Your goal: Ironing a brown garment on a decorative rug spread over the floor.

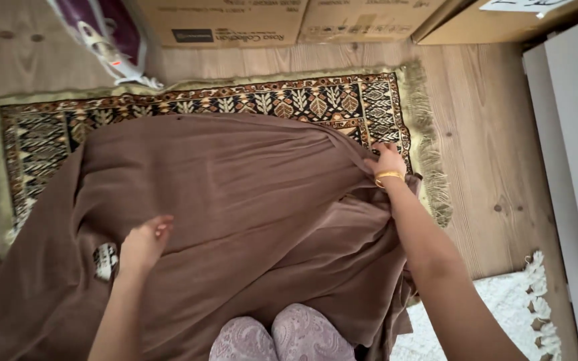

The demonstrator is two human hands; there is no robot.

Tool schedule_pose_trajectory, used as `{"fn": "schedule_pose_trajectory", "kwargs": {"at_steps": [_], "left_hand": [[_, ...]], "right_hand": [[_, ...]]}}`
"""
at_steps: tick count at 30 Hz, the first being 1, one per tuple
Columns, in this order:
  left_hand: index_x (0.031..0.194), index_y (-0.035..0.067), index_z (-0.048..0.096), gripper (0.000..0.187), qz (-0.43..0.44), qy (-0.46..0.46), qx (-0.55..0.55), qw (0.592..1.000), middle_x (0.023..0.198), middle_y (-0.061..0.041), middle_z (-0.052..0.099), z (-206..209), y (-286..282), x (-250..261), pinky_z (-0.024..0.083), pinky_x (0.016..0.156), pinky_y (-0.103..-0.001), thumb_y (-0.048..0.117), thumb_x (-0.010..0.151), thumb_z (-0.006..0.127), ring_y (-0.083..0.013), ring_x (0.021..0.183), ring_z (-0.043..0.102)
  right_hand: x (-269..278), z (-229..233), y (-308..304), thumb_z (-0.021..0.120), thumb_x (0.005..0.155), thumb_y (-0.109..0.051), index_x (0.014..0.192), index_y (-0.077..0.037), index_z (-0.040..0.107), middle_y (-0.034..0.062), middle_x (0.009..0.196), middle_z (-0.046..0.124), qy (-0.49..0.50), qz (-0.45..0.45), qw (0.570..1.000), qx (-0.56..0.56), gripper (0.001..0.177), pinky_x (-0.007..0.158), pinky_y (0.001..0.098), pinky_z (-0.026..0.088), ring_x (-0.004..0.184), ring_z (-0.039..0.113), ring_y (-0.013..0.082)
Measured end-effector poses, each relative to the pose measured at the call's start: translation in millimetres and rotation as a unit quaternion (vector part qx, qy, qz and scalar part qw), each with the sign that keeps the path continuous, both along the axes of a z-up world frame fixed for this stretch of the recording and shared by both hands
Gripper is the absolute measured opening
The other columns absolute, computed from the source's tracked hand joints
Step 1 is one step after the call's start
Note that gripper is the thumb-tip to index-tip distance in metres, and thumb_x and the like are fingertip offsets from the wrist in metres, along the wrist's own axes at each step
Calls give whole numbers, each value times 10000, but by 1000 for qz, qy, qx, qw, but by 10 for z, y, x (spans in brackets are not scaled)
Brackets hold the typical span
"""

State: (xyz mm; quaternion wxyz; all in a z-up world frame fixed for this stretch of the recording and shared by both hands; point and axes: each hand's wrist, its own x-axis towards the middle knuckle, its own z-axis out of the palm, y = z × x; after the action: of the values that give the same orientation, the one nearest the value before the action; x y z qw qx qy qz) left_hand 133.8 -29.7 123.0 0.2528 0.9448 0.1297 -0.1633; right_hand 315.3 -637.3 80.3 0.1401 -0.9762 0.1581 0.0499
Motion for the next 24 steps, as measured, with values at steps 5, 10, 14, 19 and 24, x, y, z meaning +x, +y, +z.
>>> {"fn": "schedule_pose_trajectory", "kwargs": {"at_steps": [5,10,14,19,24], "left_hand": [[1153,225,744,236,-32,-85,-18,996,1066,-59,759,-14,-346,242,587,815,-450,264,931,674,-304,951,739],[1191,192,705,310,-80,-142,28,986,1285,-47,686,-264,-631,165,546,935,-451,229,883,697,-308,1118,673],[1219,154,684,360,-114,-201,60,971,1360,-74,645,-274,-1086,90,491,1017,-475,194,861,694,-306,1258,609],[1403,114,571,504,-251,-211,10,945,1519,-64,526,-299,-2048,-7,326,1182,-515,229,919,653,-268,1437,450],[1464,150,531,594,-286,-204,-22,936,1560,-59,466,-198,-2606,132,272,1187,-556,316,910,665,-275,1458,386]], "right_hand": [[-66,105,-63,862,715,-537,1184,-212,702,90,1323,606,22,83,996,3,593,963,482,545,1106,673,370],[-264,316,30,799,750,-521,1191,-154,722,132,1281,608,-156,279,944,-78,579,1014,553,460,1033,658,376],[-89,137,-150,699,950,-392,1102,-196,758,70,1221,673,-181,280,920,-208,254,1046,535,486,1014,697,305],[588,-147,-462,697,1002,-237,1030,-187,789,107,978,738,-66,-8,994,-83,108,724,460,580,780,728,330],[1006,-200,-381,703,933,-148,1081,-124,731,112,973,773,-60,-204,961,176,152,811,435,624,876,781,314]]}}
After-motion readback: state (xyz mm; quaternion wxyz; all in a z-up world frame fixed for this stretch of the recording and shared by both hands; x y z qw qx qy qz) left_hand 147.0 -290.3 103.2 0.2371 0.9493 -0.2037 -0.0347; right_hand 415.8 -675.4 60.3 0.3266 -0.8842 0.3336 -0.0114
